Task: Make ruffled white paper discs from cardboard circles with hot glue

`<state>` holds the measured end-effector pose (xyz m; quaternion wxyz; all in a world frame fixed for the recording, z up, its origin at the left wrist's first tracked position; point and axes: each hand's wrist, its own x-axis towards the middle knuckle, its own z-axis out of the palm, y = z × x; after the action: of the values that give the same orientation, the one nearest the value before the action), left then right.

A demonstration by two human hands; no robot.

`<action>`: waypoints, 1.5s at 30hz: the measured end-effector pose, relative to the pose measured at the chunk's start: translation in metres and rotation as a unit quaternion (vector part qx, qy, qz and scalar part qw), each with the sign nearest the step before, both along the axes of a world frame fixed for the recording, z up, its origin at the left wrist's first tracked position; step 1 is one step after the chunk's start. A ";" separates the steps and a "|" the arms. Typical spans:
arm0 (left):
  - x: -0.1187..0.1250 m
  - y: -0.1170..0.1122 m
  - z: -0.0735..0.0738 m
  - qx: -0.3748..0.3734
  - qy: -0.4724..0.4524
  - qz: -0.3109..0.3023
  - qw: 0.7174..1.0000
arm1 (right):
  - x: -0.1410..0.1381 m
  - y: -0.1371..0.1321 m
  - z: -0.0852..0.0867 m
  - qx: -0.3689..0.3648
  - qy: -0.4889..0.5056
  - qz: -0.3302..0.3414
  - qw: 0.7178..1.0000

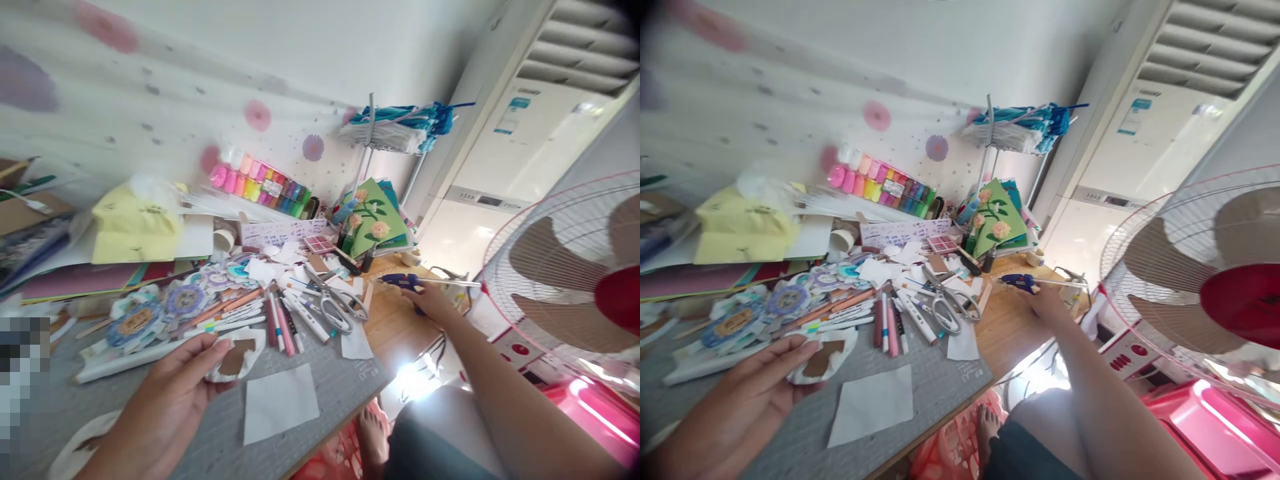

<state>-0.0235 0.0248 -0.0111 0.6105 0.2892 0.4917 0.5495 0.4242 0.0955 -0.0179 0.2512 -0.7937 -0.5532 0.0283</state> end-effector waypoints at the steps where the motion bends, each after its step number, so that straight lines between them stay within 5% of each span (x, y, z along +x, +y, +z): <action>1: 0.001 -0.002 0.001 0.011 -0.005 -0.005 1.000 | 0.001 -0.006 0.007 -0.030 -0.014 -0.015 0.999; 5: 0.005 -0.007 0.003 0.019 -0.021 -0.034 0.999 | -0.022 -0.034 0.027 -0.132 -0.021 0.025 0.991; 7: 0.006 -0.010 0.003 0.020 -0.024 -0.039 0.999 | -0.056 -0.047 0.027 -0.176 0.042 0.138 0.974; 9: 0.008 -0.013 0.004 0.022 -0.035 -0.059 0.997 | -0.098 -0.056 0.021 -0.198 0.156 0.310 0.917; 11: 0.009 -0.015 0.004 0.019 -0.039 -0.092 0.995 | -0.141 -0.060 0.012 -0.191 0.234 0.378 0.875; 15: 0.010 -0.017 0.005 0.010 -0.019 -0.132 0.991 | -0.203 -0.058 -0.004 -0.194 0.413 0.358 0.815; 18: 0.008 -0.018 0.005 0.034 0.040 -0.149 0.987 | -0.223 -0.055 -0.010 -0.222 0.445 0.366 0.787; 24: 0.003 -0.016 0.002 0.074 0.186 -0.160 0.967 | -0.237 -0.049 -0.002 -0.220 0.353 0.417 0.808; 35: 0.001 -0.012 0.005 0.131 0.320 -0.158 0.925 | -0.259 -0.052 0.026 -0.173 0.254 0.385 0.870; 40: 0.005 -0.019 0.004 0.153 0.384 -0.124 0.902 | -0.258 -0.059 0.017 -0.121 0.180 0.393 0.894; 45: 0.006 -0.021 0.000 0.182 0.425 -0.096 0.881 | -0.254 -0.057 -0.013 -0.067 0.146 0.418 0.894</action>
<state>-0.0179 0.0036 -0.0114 0.3290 0.6469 0.5651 0.3922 0.1705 0.0385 -0.0308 0.2405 -0.4911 -0.7880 0.2829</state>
